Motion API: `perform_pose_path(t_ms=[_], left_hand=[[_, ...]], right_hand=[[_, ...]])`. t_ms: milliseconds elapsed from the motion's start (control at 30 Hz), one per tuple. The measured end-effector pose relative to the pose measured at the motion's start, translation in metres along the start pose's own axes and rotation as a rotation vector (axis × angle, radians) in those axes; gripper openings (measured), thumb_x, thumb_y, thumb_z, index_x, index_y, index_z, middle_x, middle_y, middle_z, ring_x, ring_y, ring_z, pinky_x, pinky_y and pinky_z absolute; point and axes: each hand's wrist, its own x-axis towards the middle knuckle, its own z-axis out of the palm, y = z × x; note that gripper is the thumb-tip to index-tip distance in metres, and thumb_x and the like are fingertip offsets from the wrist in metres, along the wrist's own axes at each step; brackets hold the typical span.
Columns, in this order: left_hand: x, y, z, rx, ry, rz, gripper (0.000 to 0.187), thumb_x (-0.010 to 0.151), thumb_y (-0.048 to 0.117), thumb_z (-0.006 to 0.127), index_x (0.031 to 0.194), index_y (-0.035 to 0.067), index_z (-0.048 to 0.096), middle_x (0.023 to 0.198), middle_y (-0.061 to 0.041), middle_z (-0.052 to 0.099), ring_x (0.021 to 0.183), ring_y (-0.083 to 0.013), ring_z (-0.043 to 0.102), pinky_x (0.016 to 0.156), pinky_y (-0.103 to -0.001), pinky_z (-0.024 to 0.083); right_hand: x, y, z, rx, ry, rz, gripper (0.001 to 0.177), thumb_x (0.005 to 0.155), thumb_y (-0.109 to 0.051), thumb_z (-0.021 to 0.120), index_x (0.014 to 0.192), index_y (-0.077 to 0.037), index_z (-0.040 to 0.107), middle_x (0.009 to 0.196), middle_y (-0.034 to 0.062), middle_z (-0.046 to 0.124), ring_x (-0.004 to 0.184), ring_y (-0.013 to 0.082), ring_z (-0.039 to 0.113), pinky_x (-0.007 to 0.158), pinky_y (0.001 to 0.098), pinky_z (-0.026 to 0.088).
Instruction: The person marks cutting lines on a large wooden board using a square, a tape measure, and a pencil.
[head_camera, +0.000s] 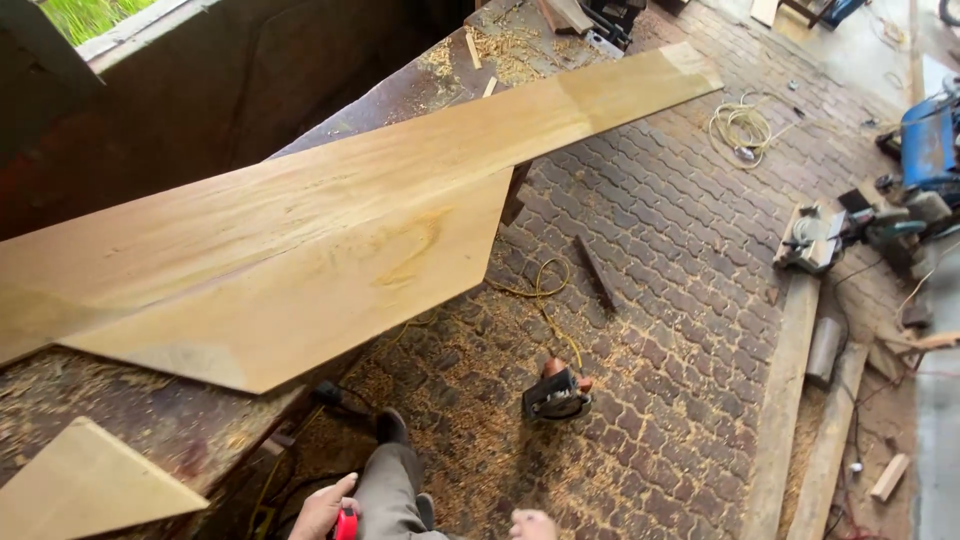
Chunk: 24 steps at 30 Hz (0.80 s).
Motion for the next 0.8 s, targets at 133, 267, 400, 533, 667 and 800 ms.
perform_pose_path(t_ms=[133, 267, 400, 533, 667, 800], left_hand=[[0.055, 0.037, 0.035, -0.210, -0.120, -0.047, 0.036, 0.085, 0.042, 0.073, 0.097, 0.009, 0.075, 0.063, -0.016, 0.072, 0.050, -0.0176, 0.053, 0.052, -0.032, 0.042], [0.064, 0.103, 0.068, -0.420, -0.116, -0.132, 0.055, 0.087, 0.057, 0.069, 0.101, 0.003, 0.067, 0.064, -0.013, 0.066, 0.044, -0.0160, 0.046, 0.043, -0.032, 0.037], [0.097, 0.146, 0.076, -0.664, -0.141, -0.125, 0.064, 0.089, 0.060, 0.070, 0.113, 0.001, 0.058, 0.074, -0.013, 0.068, 0.044, -0.0149, 0.049, 0.040, -0.033, 0.040], [0.081, 0.211, 0.116, -0.761, -0.169, -0.145, 0.065, 0.089, 0.061, 0.068, 0.118, 0.004, 0.058, 0.076, -0.013, 0.067, 0.046, -0.0159, 0.053, 0.041, -0.033, 0.043], [0.082, 0.254, 0.133, -0.785, -0.002, -0.075, 0.045, 0.090, 0.052, 0.065, 0.123, 0.021, 0.058, 0.086, -0.017, 0.071, 0.053, -0.0199, 0.056, 0.046, -0.034, 0.045], [0.090, 0.265, 0.171, -0.973, 0.107, 0.014, 0.044, 0.094, 0.044, 0.066, 0.127, 0.015, 0.062, 0.096, -0.013, 0.072, 0.069, -0.0203, 0.064, 0.050, -0.034, 0.048]], right_hand=[[0.038, -0.084, -0.015, -0.133, 0.077, 0.002, 0.019, 0.094, -0.019, 0.078, 0.089, -0.001, 0.075, 0.067, 0.0087, 0.068, 0.056, 0.0165, 0.062, 0.049, 0.0328, 0.049], [0.065, -0.150, -0.010, -0.304, 0.153, 0.051, 0.020, 0.094, -0.021, 0.079, 0.089, -0.002, 0.074, 0.068, 0.0078, 0.070, 0.057, 0.0148, 0.065, 0.053, 0.0312, 0.053], [0.087, -0.211, 0.014, -0.462, 0.213, 0.096, 0.021, 0.095, -0.023, 0.079, 0.090, -0.004, 0.075, 0.068, 0.0070, 0.072, 0.059, 0.0132, 0.068, 0.056, 0.0298, 0.057], [0.055, -0.398, 0.067, -0.517, 0.281, 0.056, 0.037, 0.099, -0.033, 0.069, 0.083, -0.001, 0.063, 0.063, 0.0074, 0.060, 0.051, 0.0175, 0.052, 0.042, 0.0323, 0.040], [0.085, -0.495, 0.116, -0.150, 0.202, -0.104, 0.021, 0.099, -0.030, 0.067, 0.104, -0.009, 0.065, 0.089, 0.0052, 0.065, 0.069, 0.0144, 0.058, 0.054, 0.0317, 0.046], [0.124, -0.589, 0.148, -0.179, 0.163, -0.038, 0.040, 0.097, -0.033, 0.064, 0.129, -0.010, 0.060, 0.117, 0.0138, 0.071, 0.094, 0.0234, 0.068, 0.078, 0.0401, 0.058]])
